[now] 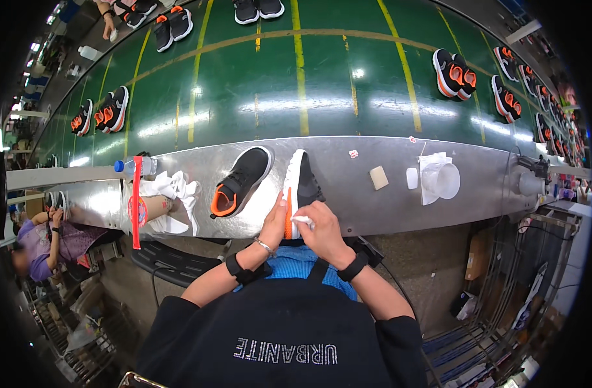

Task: Inspecting and cleaning pairs of black and orange sneakers on a manufacturing conveyor line.

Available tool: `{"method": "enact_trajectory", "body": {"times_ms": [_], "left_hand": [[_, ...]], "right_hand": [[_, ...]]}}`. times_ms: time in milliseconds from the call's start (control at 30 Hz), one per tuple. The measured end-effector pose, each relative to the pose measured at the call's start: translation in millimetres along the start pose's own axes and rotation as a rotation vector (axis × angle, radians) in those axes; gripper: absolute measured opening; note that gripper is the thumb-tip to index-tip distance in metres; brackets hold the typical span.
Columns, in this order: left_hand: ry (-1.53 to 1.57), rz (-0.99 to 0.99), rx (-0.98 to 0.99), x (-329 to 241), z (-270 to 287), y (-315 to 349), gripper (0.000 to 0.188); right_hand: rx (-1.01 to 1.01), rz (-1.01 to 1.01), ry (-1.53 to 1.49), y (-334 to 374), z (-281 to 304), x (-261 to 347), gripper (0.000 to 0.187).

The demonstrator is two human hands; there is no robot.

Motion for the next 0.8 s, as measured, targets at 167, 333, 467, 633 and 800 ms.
{"method": "enact_trajectory", "body": {"times_ms": [167, 333, 467, 633, 800], "left_hand": [[-0.036, -0.014, 0.005, 5.6, 3.6, -1.2, 0.057], [-0.113, -0.033, 0.011, 0.2, 2.2, 1.3, 0.055], [0.078, 0.022, -0.012, 11.3, 5.8, -3.6, 0.051], [0.276, 0.103, 0.018, -5.6, 1.2, -1.2, 0.055], [0.286, 0.142, 0.027, -4.5, 2.6, -0.6, 0.052]], "right_hand": [[0.081, -0.001, -0.002, -5.1, -2.4, -1.0, 0.009], [0.028, -0.035, -0.017, -8.2, -3.9, -6.0, 0.008], [0.004, 0.029, 0.033, -2.3, -2.4, -1.6, 0.009], [0.015, 0.115, 0.106, 14.5, 3.7, 12.8, 0.009], [-0.038, 0.102, 0.127, -4.9, -2.3, 11.9, 0.011]]}}
Point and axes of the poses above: each hand's wrist, its own y-axis away from the middle knuckle, its own z-axis out of the back of the hand, x = y × z, the point moved 4 cm from there along -y, towards the middle knuckle, and after that the axes turned 4 degrees about -z, right-handed, at the moved point
